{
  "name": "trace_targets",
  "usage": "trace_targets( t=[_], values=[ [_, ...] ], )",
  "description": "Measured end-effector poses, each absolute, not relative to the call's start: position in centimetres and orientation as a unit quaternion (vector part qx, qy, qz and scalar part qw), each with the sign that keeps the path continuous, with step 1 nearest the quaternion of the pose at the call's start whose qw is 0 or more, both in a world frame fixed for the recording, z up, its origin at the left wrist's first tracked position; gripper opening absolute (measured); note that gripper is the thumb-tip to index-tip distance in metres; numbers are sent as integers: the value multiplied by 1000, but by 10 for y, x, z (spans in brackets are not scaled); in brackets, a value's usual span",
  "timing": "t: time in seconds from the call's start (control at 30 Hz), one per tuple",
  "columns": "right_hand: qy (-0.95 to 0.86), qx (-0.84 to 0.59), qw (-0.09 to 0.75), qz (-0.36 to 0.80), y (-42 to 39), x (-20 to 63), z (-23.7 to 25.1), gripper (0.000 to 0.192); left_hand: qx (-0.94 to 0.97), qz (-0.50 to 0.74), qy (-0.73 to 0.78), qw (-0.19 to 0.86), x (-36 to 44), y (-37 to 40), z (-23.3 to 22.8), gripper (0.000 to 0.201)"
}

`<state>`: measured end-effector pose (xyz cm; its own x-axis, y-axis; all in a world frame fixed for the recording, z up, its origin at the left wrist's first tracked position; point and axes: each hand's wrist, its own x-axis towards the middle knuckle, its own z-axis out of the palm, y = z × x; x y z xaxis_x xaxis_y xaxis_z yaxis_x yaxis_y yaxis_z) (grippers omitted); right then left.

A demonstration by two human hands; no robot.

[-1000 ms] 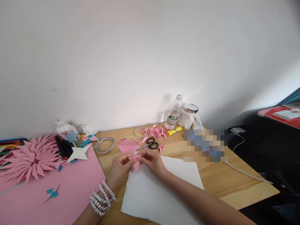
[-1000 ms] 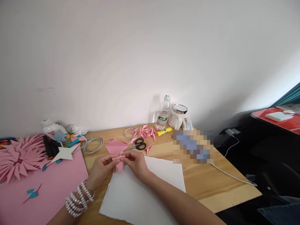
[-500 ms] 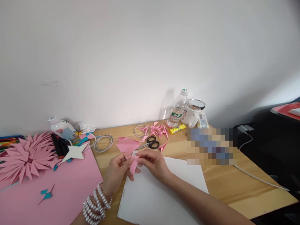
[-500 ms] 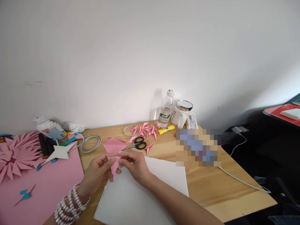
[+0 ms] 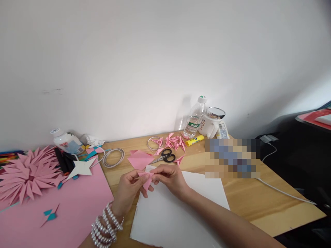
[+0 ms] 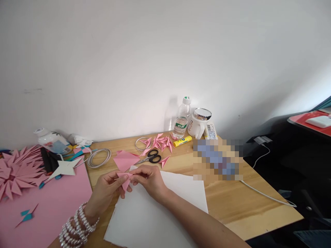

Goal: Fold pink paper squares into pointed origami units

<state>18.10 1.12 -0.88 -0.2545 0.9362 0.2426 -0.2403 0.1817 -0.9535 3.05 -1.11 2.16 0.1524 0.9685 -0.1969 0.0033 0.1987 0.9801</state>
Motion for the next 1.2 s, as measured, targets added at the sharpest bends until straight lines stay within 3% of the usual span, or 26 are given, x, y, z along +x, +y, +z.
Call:
trace_targets(
  t=[0.23,0.57,1.03,1.2],
  values=[
    [-654,-336,495,463,12,184,-15,10,507,424,540,521,35,-13,21,21],
    [-613,-369,483,505,9,183,-9,14,566,444,520,460,32,-13,17,15],
    [-692,-376,495,367,5,185,-10,13,574,443,501,472,31,-14,13,15],
    [-679,-368,477,419,5,184,-8,10,558,438,501,495,31,-13,11,16]
  ],
)
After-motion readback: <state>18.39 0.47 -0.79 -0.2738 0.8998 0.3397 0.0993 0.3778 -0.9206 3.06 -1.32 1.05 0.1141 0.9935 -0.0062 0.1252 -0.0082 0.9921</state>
